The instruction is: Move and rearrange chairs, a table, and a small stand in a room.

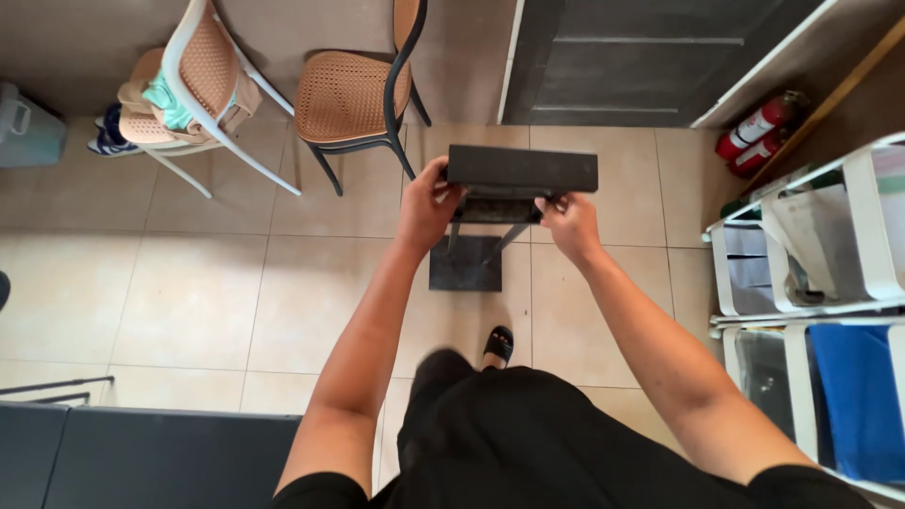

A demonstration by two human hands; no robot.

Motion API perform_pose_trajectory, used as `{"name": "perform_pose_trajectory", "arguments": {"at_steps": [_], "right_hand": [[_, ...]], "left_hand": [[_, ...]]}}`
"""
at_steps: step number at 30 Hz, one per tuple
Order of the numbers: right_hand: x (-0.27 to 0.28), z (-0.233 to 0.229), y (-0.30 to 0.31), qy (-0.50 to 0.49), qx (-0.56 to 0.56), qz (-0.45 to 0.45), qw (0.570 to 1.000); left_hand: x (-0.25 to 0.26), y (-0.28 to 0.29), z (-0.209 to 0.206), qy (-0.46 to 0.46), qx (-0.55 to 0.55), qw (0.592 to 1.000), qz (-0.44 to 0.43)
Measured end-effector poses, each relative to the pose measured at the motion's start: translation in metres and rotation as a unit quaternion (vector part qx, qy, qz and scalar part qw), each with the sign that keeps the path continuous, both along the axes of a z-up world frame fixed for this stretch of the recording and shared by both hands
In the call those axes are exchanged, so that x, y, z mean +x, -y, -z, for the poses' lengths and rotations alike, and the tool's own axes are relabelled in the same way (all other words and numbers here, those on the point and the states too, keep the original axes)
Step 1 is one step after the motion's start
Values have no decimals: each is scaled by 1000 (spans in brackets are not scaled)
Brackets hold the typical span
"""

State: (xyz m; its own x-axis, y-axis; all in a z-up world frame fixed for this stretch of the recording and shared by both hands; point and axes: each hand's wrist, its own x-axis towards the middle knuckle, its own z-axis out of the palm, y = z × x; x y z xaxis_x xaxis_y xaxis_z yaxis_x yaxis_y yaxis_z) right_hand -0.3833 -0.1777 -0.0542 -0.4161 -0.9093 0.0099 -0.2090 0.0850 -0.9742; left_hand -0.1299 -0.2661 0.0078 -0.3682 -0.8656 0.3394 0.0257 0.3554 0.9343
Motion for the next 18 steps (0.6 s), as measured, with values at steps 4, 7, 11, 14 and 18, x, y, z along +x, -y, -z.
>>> {"name": "perform_pose_trajectory", "arguments": {"at_steps": [4, 7, 11, 14, 18], "right_hand": [[-31, -5, 80, -9, 6, -20, 1000], [-46, -1, 133, 15, 4, -14, 1000], [-70, 8, 217, 22, 24, 9, 999], [-85, 15, 268, 51, 25, 21, 998], [-102, -7, 352, 37, 1, 30, 999]], "left_hand": [[-26, 69, -11, 19, -7, 1000, -23], [-42, 126, -4, 65, -40, 996, -45], [-69, 221, 1, 99, -114, 987, -61], [-86, 276, 20, 118, -91, 988, -51], [-106, 374, 17, 128, -61, 989, -34]]}}
